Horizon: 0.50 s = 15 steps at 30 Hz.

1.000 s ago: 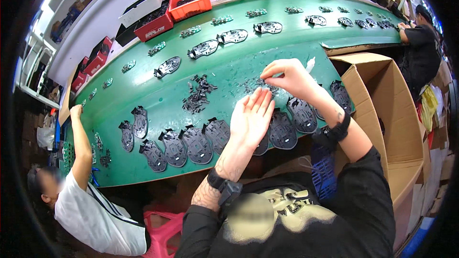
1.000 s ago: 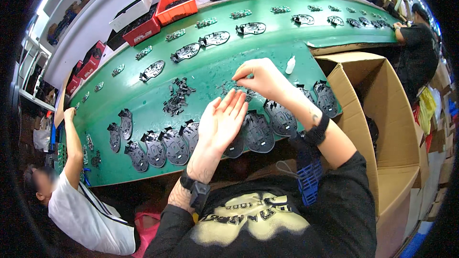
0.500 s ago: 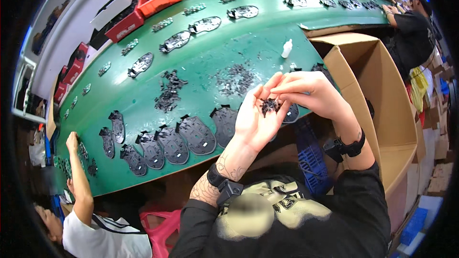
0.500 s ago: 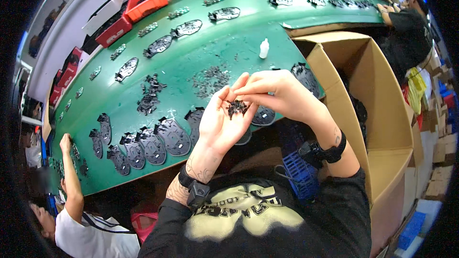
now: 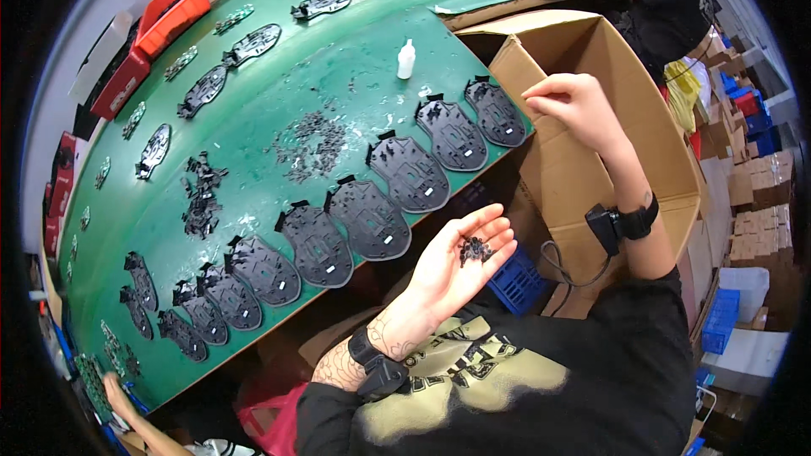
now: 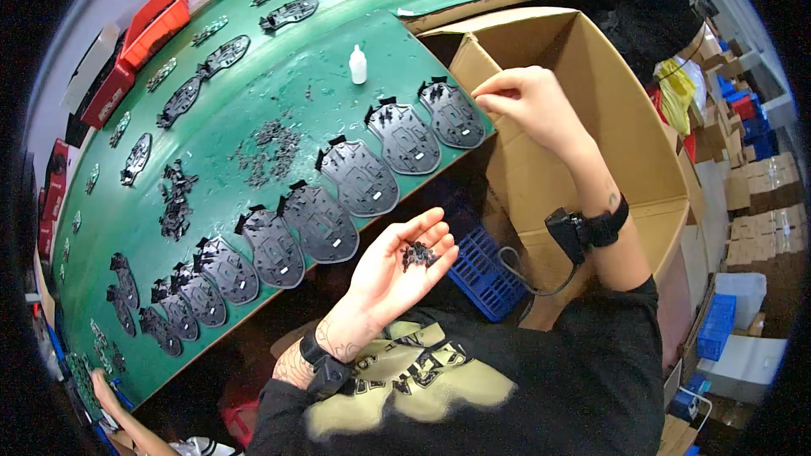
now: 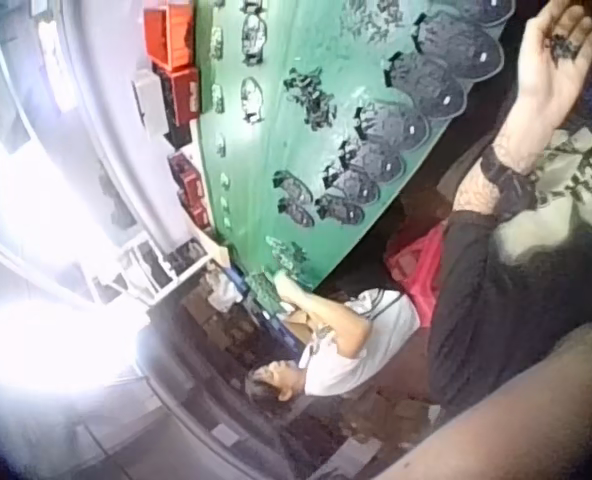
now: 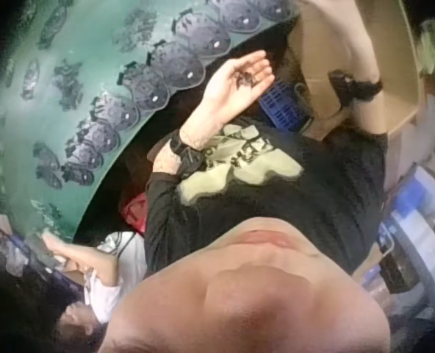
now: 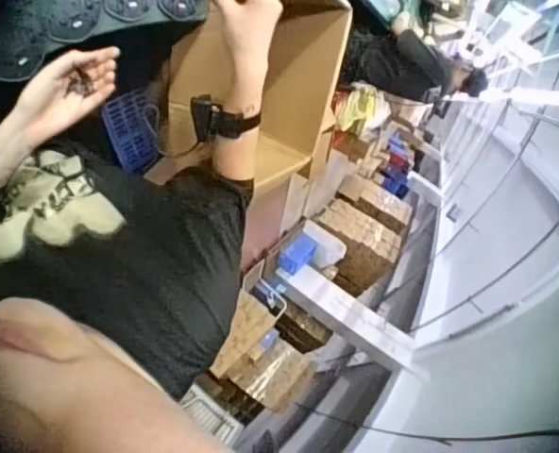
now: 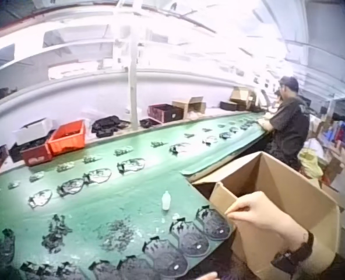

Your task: The person assembles electronic components on a green workbench. They pick up black plastic casings from a cardboard box, place them on the table, and insert small black parts into them. The person uses a white glue bottle to apply adhesive to the casings and attaches additional components. They handle the items one at a time, organizing them in a row.

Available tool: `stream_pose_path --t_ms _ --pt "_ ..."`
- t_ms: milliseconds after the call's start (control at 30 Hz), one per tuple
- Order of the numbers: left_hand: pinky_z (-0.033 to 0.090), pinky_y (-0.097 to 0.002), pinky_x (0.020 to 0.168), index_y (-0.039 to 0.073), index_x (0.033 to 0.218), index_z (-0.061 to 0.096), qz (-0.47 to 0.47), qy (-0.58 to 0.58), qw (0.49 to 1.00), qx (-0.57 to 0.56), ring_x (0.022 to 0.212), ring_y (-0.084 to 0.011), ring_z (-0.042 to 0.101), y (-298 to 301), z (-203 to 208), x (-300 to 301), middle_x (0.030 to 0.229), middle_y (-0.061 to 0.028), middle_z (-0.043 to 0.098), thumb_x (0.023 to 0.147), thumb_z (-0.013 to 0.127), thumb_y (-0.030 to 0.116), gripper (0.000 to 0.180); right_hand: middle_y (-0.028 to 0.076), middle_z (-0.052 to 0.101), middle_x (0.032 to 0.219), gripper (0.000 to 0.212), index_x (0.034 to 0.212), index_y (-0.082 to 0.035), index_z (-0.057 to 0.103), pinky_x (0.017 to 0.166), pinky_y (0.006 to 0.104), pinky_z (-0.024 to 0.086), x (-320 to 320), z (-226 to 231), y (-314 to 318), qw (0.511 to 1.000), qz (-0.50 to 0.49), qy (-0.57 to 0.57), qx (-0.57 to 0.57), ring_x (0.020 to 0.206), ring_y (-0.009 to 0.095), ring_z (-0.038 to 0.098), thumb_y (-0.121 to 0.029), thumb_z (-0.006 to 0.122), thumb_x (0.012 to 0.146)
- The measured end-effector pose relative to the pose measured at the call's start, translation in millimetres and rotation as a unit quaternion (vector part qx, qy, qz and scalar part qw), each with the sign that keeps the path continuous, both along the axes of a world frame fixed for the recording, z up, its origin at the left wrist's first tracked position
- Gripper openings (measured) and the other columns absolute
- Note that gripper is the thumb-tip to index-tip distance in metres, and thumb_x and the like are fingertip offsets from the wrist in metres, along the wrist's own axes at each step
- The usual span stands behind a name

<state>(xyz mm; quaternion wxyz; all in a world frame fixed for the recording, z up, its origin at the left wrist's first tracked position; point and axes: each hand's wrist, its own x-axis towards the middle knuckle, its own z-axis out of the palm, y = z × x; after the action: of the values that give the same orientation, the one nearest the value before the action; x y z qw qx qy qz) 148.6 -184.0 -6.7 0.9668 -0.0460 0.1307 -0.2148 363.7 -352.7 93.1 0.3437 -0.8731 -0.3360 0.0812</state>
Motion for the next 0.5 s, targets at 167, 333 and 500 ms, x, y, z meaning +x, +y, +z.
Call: stream_pose_path --t_ms 167,333,500 --pt "0.053 -0.035 0.086 0.001 0.122 0.057 -0.053 0.047 0.997 0.032 0.089 -0.0185 0.06 -19.4 -24.3 -6.0 0.094 -0.0061 0.062 0.101 0.045 0.018 0.029 0.012 0.066 0.085 0.01 0.091 0.0 0.07 0.073 0.0354 0.052 14.2 -21.7 -8.2 0.978 0.123 -0.147 -0.086 0.082 0.029 0.065 -0.003 0.066 0.083" --pt "0.039 -0.0214 0.054 0.002 0.112 0.055 -0.101 0.044 0.994 -0.004 0.06 -0.0082 0.042 -31.3 -39.1 2.6 0.073 0.001 0.046 0.1 0.048 0.013 0.018 0.014 0.069 0.091 0.013 0.092 -0.003 0.069 0.079 0.0403 0.053 18.0 -27.8 1.1 0.962 0.129 -0.167 -0.175 0.089 0.032 0.066 -0.009 0.067 0.081" --pt "0.029 -0.0194 0.043 0.003 0.104 0.054 -0.103 0.046 0.994 -0.005 0.051 -0.0061 0.031 -31.9 -45.8 4.1 0.067 0.0024 0.038 0.098 0.048 0.009 0.011 0.012 0.069 0.088 0.009 0.089 -0.003 0.069 0.08 0.0393 0.053 22.1 -34.2 -1.6 0.95 0.161 -0.203 -0.173 0.087 0.031 0.066 -0.008 0.066 0.082"
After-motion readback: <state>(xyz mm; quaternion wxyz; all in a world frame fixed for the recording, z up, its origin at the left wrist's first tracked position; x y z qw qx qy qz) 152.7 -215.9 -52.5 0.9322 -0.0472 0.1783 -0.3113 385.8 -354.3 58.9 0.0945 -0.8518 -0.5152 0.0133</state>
